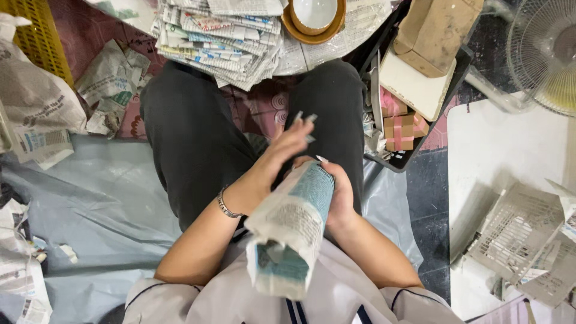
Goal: The person sits on the floor and wraps various ceramic and glass items, including bowls, cups, and glasses, using sheets of newspaper. They fold the newspaper around each item individually and place the wrapped items on a nearby table.
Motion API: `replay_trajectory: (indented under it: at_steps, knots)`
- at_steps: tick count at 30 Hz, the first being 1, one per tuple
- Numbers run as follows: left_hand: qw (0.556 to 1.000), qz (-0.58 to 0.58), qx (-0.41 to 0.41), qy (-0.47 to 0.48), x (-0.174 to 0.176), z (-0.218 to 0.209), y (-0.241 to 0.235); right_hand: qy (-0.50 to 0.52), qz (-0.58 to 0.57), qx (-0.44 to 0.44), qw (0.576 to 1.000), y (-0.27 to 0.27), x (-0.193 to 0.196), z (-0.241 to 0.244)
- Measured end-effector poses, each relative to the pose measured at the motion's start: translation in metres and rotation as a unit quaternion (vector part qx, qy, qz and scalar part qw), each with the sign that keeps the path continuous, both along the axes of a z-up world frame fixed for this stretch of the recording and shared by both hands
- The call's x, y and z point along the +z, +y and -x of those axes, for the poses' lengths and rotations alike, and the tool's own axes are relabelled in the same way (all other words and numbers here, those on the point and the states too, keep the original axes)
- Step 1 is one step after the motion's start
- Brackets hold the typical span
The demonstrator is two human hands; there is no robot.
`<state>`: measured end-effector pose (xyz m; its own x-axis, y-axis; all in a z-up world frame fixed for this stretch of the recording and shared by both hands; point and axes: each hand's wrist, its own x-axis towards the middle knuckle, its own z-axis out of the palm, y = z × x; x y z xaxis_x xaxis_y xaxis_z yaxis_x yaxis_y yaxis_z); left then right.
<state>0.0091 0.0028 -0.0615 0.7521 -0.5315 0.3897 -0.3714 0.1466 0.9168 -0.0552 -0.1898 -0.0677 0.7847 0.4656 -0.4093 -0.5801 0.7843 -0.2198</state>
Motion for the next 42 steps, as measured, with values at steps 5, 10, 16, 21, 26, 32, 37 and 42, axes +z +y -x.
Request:
replay_trajectory:
  at_steps: [5, 10, 16, 21, 26, 32, 37, 42]
  knots:
    - [0.999, 0.026, -0.008, 0.033, -0.008, 0.015, -0.024, 0.102, -0.082, -0.127, 0.983, 0.009, -0.012, 0.006]
    - [0.972, 0.17, 0.05, 0.152, -0.014, 0.025, -0.053, 0.038, -0.16, -0.28, 0.946, 0.03, -0.025, 0.009]
    - [0.996, 0.053, 0.072, -0.003, 0.003, 0.033, -0.014, -0.252, 0.444, -0.088, 0.855, -0.009, -0.013, 0.027]
    - [0.995, -0.071, 0.0, 0.075, 0.009, 0.041, 0.001, -0.611, 0.554, -0.141, 0.547, -0.037, 0.019, 0.029]
    - [0.984, -0.07, -0.107, 0.123, 0.003, 0.041, 0.003, -0.456, 0.502, 0.067, 0.732, -0.034, 0.049, 0.019]
    - [0.976, -0.096, -0.155, 0.117, -0.01, 0.04, -0.008, -0.457, 0.368, 0.221, 0.779, -0.031, 0.046, -0.024]
    - [0.955, -0.179, -0.189, 0.141, -0.028, 0.046, -0.005, -0.472, 0.358, 0.199, 0.781, -0.019, 0.037, -0.029]
    - [0.982, -0.064, -0.126, 0.122, -0.041, 0.05, -0.007, -0.504, 0.499, 0.141, 0.69, -0.015, 0.041, -0.019]
